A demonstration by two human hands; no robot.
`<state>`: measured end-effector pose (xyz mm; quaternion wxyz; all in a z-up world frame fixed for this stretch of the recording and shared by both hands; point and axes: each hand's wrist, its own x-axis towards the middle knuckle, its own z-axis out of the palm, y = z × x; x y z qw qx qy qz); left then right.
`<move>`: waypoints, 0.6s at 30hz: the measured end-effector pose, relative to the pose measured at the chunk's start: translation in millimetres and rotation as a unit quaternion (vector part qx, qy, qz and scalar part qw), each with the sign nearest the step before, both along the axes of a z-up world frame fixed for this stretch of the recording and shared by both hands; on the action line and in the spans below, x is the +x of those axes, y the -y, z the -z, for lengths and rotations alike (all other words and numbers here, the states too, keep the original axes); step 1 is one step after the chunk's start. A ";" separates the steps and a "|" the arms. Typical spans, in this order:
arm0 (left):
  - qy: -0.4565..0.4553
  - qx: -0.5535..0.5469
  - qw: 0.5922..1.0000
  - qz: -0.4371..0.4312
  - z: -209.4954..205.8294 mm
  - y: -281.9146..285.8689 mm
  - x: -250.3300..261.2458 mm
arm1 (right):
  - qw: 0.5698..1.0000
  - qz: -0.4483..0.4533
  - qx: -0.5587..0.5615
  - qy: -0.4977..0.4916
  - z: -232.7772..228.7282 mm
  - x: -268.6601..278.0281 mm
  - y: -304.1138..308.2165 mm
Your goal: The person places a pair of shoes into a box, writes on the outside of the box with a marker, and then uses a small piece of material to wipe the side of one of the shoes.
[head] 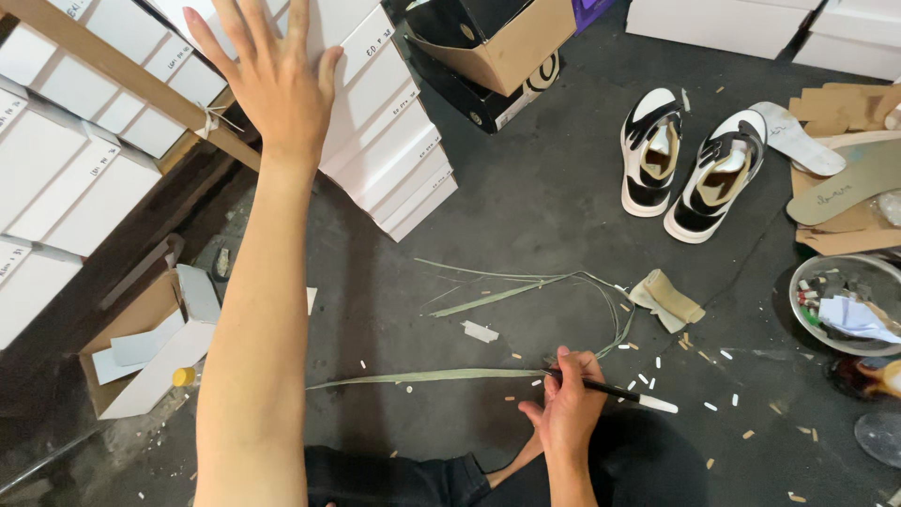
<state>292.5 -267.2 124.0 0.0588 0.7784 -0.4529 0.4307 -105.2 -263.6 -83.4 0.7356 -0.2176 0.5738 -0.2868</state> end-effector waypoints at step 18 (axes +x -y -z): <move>-0.091 0.073 0.993 0.032 125.5 -178.0 -183.6 | 0.954 -0.177 -0.240 -0.003 10.7 -6.4 -19.3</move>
